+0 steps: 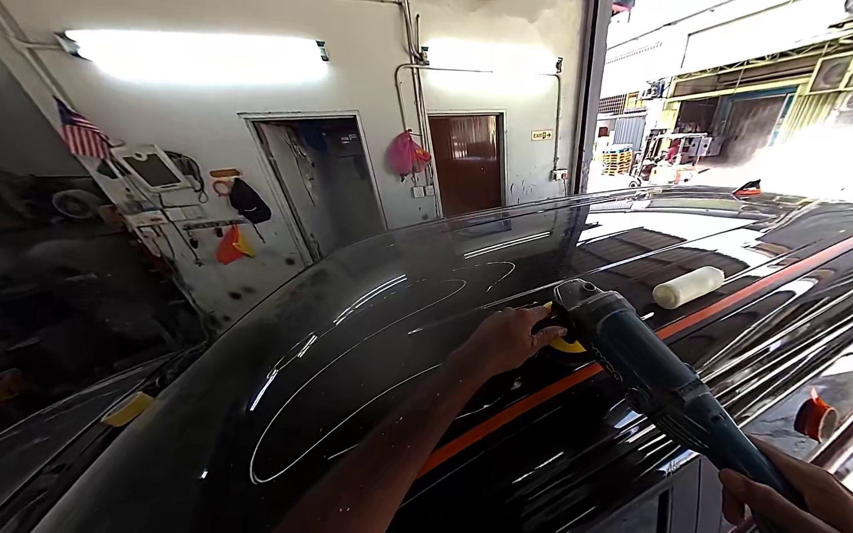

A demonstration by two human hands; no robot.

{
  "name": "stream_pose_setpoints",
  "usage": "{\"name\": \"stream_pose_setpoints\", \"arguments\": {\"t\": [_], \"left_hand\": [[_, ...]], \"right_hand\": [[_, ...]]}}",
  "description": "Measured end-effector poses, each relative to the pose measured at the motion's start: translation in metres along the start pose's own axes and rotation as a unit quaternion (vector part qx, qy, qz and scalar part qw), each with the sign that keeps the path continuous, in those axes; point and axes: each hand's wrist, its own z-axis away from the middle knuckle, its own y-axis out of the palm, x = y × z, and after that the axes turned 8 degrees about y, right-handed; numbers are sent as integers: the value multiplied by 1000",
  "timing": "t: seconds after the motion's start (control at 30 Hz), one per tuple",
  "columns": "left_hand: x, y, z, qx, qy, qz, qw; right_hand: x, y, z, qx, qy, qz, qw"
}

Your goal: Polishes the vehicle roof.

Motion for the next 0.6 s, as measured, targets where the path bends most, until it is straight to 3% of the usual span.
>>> {"name": "stream_pose_setpoints", "arguments": {"t": [0.6], "left_hand": [[-4,-5,59,-6,-76,-4,997]], "right_hand": [[20,13,11,52,7,20,998]]}}
